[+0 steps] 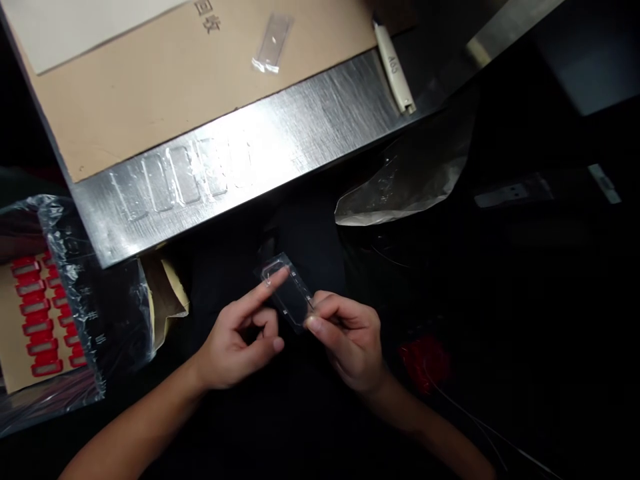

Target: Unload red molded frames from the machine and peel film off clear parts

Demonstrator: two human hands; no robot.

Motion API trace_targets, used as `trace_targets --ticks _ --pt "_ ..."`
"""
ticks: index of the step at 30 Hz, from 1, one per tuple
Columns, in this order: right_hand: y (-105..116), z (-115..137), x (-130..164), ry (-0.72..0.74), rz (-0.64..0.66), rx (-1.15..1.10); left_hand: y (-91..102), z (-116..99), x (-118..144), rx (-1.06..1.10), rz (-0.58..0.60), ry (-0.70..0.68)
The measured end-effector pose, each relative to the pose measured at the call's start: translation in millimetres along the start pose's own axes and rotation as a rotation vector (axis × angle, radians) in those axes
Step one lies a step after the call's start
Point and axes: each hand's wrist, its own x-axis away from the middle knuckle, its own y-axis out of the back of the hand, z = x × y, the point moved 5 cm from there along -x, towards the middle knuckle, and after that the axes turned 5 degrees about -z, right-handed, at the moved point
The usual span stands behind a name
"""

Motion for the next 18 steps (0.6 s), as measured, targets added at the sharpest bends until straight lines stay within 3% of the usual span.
trace_targets --ticks 3,7,9,11,14,18 --pt "2.1 -5.8 1.8 -0.037 0.006 -0.047 13.7 -11.9 -2.7 -0.337 -0.111 -0.18" --pt "8.2 -10.0 2.7 -0.046 0.034 -0.033 43.8 -34.7 -5.9 -0.358 -0.361 -0.269" --pt "9.8 -8.1 2.2 -0.03 0.071 -0.012 54.0 -39.1 -7.9 -0.315 -0.425 -0.248" --pt "9.6 -4.5 1.8 -0.012 0.11 -0.003 56.7 -32.6 -11.6 -0.295 -0.418 -0.136" --pt "7.3 -0.4 1.9 -0.003 0.155 0.001 46.0 -14.6 -18.3 -0.211 -0.294 0.044" --pt "5.4 -1.9 2.5 -0.017 0.196 0.029 27.0 -11.9 -29.0 -0.055 -0.173 0.094"
